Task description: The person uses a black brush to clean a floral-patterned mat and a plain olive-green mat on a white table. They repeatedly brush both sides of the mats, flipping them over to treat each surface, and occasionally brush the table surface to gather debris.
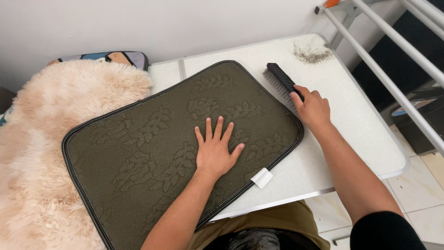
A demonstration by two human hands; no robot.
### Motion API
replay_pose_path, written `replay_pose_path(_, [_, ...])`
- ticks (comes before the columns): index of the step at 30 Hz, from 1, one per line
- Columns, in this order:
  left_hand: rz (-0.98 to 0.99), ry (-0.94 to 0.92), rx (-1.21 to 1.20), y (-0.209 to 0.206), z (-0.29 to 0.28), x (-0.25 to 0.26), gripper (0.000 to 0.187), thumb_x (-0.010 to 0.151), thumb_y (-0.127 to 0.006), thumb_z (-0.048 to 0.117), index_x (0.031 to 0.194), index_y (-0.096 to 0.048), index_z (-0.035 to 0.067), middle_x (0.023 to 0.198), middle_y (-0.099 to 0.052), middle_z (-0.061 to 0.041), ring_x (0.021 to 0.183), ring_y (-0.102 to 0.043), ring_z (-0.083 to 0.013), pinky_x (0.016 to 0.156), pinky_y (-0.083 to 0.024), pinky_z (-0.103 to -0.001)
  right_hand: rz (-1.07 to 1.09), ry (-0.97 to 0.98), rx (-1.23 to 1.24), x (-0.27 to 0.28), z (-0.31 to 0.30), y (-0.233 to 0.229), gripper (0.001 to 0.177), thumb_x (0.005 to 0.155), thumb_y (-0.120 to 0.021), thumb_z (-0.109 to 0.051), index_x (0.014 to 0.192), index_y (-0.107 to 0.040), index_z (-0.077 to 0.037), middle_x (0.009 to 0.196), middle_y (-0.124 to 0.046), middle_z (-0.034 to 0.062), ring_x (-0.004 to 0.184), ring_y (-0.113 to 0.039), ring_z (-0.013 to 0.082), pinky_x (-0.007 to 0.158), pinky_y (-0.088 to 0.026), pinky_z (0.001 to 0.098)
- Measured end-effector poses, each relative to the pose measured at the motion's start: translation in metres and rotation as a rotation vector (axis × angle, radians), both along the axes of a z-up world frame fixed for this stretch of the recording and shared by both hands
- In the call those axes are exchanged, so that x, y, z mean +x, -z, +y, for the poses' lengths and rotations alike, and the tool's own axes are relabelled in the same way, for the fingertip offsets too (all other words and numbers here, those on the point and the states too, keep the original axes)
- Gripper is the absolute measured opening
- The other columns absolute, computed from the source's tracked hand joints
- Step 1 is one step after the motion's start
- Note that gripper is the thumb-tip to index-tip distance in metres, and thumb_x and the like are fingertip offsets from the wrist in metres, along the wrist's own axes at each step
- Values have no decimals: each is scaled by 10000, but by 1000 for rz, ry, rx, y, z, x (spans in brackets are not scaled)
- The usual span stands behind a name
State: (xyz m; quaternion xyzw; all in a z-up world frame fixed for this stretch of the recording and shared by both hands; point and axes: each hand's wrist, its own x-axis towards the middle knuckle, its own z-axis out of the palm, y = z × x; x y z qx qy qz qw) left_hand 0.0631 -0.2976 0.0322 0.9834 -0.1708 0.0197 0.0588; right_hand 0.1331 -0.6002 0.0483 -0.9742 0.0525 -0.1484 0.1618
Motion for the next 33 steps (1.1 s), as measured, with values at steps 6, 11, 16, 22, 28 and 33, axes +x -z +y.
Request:
replay_pose_path(6, [24, -19, -3, 5, -2, 3, 784, 948, -399, 650, 1561, -319, 167, 1649, -182, -135, 1524, -67, -411, 1171, 0, -677, 222, -225, -26, -84, 32, 15, 464, 916, -626, -516, 1326, -670, -303, 887, -676, 96, 752, -606, 304, 704, -515, 422])
replay_pose_path(11, [-142, -23, -224, 18, 7, 11, 664, 994, -450, 553, 1487, -492, 110, 1614, -371, -128, 1533, -202, -378, 1209, -48, -647, 55, 53, 78, -83, -4, -1, 449, 991, -605, -442, 1395, -660, -253, 975, -651, 129, 770, -617, 284, 753, -518, 423])
replay_pose_path(16, [-32, -145, -1042, 24, 32, 24, 682, 971, -450, 578, 1404, -637, 87, 1487, -609, -104, 1443, -456, -301, 1267, -263, -527, -20, -111, 344, -113, 12, -3, 450, 995, -589, -336, 1422, -619, -197, 994, -652, 87, 817, -630, 198, 744, -532, 379])
replay_pose_path(22, [386, 24, -2485, 15, 127, 42, 912, 965, -390, 669, 1588, -262, 16, 1604, -357, -304, 1466, -400, -490, 1201, -314, -652, -103, -833, 111, -175, 109, 8, 549, 843, -769, -437, 1339, -662, -226, 928, -605, 58, 816, -536, 206, 741, -469, 374])
replay_pose_path(28, [270, -54, -2604, 35, 146, 51, 918, 969, -416, 645, 1636, -112, 94, 1677, -254, -241, 1546, -289, -452, 1215, -290, -672, 141, -775, -43, -157, 123, 22, 543, 891, -668, -531, 1371, -643, -278, 962, -615, 57, 821, -548, 215, 744, -498, 388])
replay_pose_path(33, [239, -65, -2580, 48, 147, 60, 882, 990, -406, 612, 1633, -77, 107, 1681, -241, -228, 1545, -280, -443, 1211, -288, -683, 181, -125, -50, -86, 35, 0, 503, 954, -602, -525, 1407, -619, -306, 968, -653, 95, 769, -609, 219, 719, -540, 383])
